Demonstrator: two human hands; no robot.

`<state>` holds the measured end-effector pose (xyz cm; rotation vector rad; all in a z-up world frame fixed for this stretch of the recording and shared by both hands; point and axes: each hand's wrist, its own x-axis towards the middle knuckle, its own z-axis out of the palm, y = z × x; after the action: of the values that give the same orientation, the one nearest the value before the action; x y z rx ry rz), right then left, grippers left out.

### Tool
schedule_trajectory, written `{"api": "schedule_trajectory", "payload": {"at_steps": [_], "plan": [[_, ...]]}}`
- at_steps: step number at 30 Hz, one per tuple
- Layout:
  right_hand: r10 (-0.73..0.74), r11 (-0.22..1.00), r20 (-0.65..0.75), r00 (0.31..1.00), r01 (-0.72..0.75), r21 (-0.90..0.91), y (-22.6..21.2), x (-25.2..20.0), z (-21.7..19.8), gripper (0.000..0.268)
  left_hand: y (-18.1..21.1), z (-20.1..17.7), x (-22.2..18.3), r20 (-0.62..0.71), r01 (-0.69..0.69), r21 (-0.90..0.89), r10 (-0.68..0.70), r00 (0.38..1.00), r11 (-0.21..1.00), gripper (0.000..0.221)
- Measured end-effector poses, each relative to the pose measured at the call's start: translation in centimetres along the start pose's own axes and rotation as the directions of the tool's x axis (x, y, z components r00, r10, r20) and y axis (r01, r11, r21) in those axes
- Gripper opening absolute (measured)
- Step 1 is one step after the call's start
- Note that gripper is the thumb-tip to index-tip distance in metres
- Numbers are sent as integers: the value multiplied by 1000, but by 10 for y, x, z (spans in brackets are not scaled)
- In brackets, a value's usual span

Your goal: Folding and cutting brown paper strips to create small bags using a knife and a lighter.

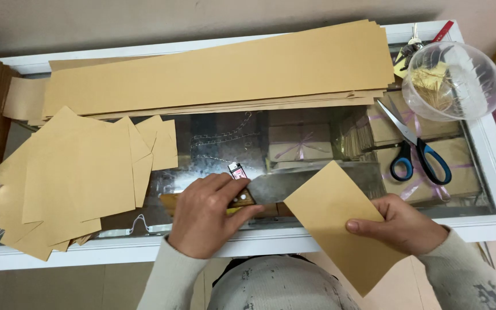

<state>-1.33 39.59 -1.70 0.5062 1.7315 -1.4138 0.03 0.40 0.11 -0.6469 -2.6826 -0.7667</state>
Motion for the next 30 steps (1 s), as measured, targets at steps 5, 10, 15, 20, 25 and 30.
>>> {"api": "schedule_trajectory", "payload": {"at_steps": [5, 10, 15, 20, 25, 30], "plan": [[36, 999, 35, 999, -36, 8, -6, 3, 13, 38, 10, 11, 8, 24, -38, 13, 38, 999, 999, 48], [63, 998, 61, 996, -64, 23, -3, 7, 10, 40, -1, 6, 1, -16, -4, 22, 5, 1000, 1000, 52], [7, 990, 68, 998, -16, 143, -8, 5, 11, 32, -21, -19, -15, -41, 132, 98, -128, 991, 986, 52], [-127, 987, -61, 990, 133, 90, 4, 42, -8, 33, -48, -27, -58, -174, 342, 208, -309, 935, 916, 50], [-105, 975, -242, 964, 148, 165, -37, 36, 24, 36, -66, -21, -103, -310, 565, 266, -486, 817, 781, 66], [-33, 953, -275, 961, 113, 282, -74, 38, 61, 52, -68, -9, -107, -216, 581, 224, -541, 812, 783, 65]]}}
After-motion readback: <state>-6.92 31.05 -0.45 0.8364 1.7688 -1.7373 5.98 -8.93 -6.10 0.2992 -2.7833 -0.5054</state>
